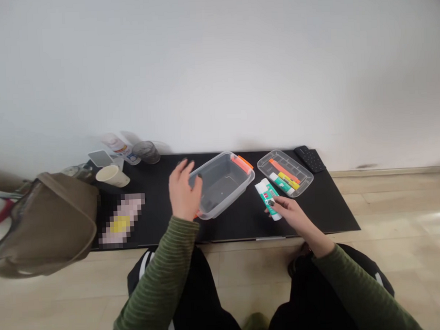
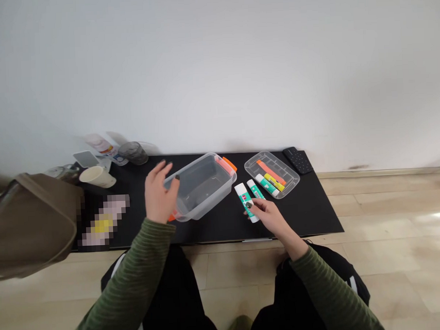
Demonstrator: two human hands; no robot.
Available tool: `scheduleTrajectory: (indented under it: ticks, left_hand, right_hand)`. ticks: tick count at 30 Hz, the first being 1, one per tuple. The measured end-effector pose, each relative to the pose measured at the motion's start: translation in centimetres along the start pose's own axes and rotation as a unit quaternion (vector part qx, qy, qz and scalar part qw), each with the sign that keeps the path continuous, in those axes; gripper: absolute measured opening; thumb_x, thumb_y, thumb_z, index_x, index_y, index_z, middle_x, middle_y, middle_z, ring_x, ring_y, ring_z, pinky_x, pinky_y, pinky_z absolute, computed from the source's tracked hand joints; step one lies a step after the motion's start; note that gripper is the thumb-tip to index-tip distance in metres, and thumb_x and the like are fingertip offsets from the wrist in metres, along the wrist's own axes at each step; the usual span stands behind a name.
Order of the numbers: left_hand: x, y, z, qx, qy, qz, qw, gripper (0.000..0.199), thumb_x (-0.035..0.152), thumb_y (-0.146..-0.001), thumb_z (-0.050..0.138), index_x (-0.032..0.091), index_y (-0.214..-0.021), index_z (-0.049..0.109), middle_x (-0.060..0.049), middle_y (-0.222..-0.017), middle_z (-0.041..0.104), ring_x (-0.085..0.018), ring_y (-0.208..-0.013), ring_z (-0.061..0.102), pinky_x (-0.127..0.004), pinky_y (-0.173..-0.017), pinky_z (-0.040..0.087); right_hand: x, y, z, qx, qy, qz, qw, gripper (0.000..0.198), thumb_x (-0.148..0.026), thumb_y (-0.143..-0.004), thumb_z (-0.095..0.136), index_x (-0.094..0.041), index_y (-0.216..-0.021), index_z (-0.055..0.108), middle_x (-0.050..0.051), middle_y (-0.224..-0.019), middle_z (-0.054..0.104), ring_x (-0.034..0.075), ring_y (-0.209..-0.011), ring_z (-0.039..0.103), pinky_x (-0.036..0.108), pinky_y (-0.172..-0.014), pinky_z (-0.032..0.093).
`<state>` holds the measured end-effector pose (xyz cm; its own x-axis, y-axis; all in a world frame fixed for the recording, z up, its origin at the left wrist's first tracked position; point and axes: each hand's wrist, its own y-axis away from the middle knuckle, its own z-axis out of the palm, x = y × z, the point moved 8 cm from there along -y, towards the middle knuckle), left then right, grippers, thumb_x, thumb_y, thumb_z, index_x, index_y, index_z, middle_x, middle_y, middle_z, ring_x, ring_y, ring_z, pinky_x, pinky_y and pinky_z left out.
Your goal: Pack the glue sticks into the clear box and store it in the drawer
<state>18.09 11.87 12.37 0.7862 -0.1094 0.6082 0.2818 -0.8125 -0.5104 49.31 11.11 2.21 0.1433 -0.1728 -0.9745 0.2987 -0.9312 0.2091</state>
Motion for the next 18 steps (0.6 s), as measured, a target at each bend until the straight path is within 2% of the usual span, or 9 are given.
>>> scheduleTrajectory:
  ticks: [3, 5, 7, 12, 15, 18]
  left_hand:
    - [-6.2, -0.9, 0.8, -0.091, -0.024, -0.141, 0.985, 0.052, 0.028, -0.082, 0.06, 0.013, -0.131, 0.056, -0.017, -0.138, 0.054, -0.03, -0.132, 0.048, -0.046, -0.113, 0.035]
    - [-7.9, -0.2, 1.6, -0.141, -0.014, -0.182, 0.973, 0.052, 0.024, -0.081, 0.058, 0.013, -0.132, 0.054, -0.016, -0.133, 0.06, -0.028, -0.124, 0.056, -0.044, -0.109, 0.041]
    - [-7.7, 0.9, 2.0, -0.16, 0.006, -0.185, 0.97, 0.05, 0.02, -0.081, 0.056, 0.014, -0.131, 0.055, -0.013, -0.127, 0.065, -0.025, -0.116, 0.062, -0.04, -0.105, 0.045]
    - [-4.4, 3.5, 2.7, -0.176, 0.05, -0.157, 0.97, 0.046, 0.015, -0.078, 0.054, 0.017, -0.125, 0.058, -0.008, -0.12, 0.069, -0.021, -0.106, 0.067, -0.037, -0.101, 0.048]
    - [-2.9, 4.5, 3.2, -0.182, 0.073, -0.135, 0.971, 0.048, 0.015, -0.078, 0.055, 0.017, -0.125, 0.057, -0.009, -0.12, 0.069, -0.021, -0.106, 0.067, -0.037, -0.1, 0.049]
    - [-2.2, 5.3, 3.7, -0.188, 0.082, -0.121, 0.971, 0.048, 0.014, -0.079, 0.054, 0.016, -0.126, 0.057, -0.01, -0.12, 0.069, -0.021, -0.107, 0.067, -0.037, -0.099, 0.05]
  right_hand:
    - [-0.3, -0.3, -0.2, 0.018, 0.011, -0.015, 1.0, 0.045, -0.056, -0.081, 0.063, -0.015, -0.097, 0.07, 0.006, -0.078, 0.072, 0.015, -0.064, 0.061, 0.025, -0.059, 0.047]
    - [-1.2, -0.3, 0.1, 0.026, 0.022, -0.043, 0.998, 0.043, -0.055, -0.082, 0.062, -0.015, -0.097, 0.07, 0.005, -0.078, 0.072, 0.015, -0.066, 0.06, 0.025, -0.059, 0.047]
    - [-2.4, -0.3, 0.5, 0.036, 0.037, -0.08, 0.995, 0.042, -0.054, -0.083, 0.061, -0.016, -0.098, 0.069, 0.005, -0.08, 0.071, 0.016, -0.069, 0.061, 0.026, -0.061, 0.048]
    - [-6.5, -0.5, 2.9, 0.062, 0.098, -0.172, 0.978, 0.041, -0.052, -0.085, 0.061, -0.018, -0.108, 0.065, 0.005, -0.088, 0.069, 0.016, -0.071, 0.061, 0.026, -0.061, 0.048]
    - [-8.6, -1.0, 5.4, 0.069, 0.219, -0.203, 0.952, 0.037, -0.049, -0.086, 0.059, -0.019, -0.107, 0.065, 0.002, -0.079, 0.067, 0.014, -0.062, 0.056, 0.025, -0.058, 0.044]
    - [-9.0, -1.9, 8.2, 0.042, 0.386, -0.162, 0.907, 0.029, -0.042, -0.086, 0.057, -0.02, -0.103, 0.066, 0.002, -0.077, 0.067, 0.016, -0.067, 0.06, 0.026, -0.064, 0.043]
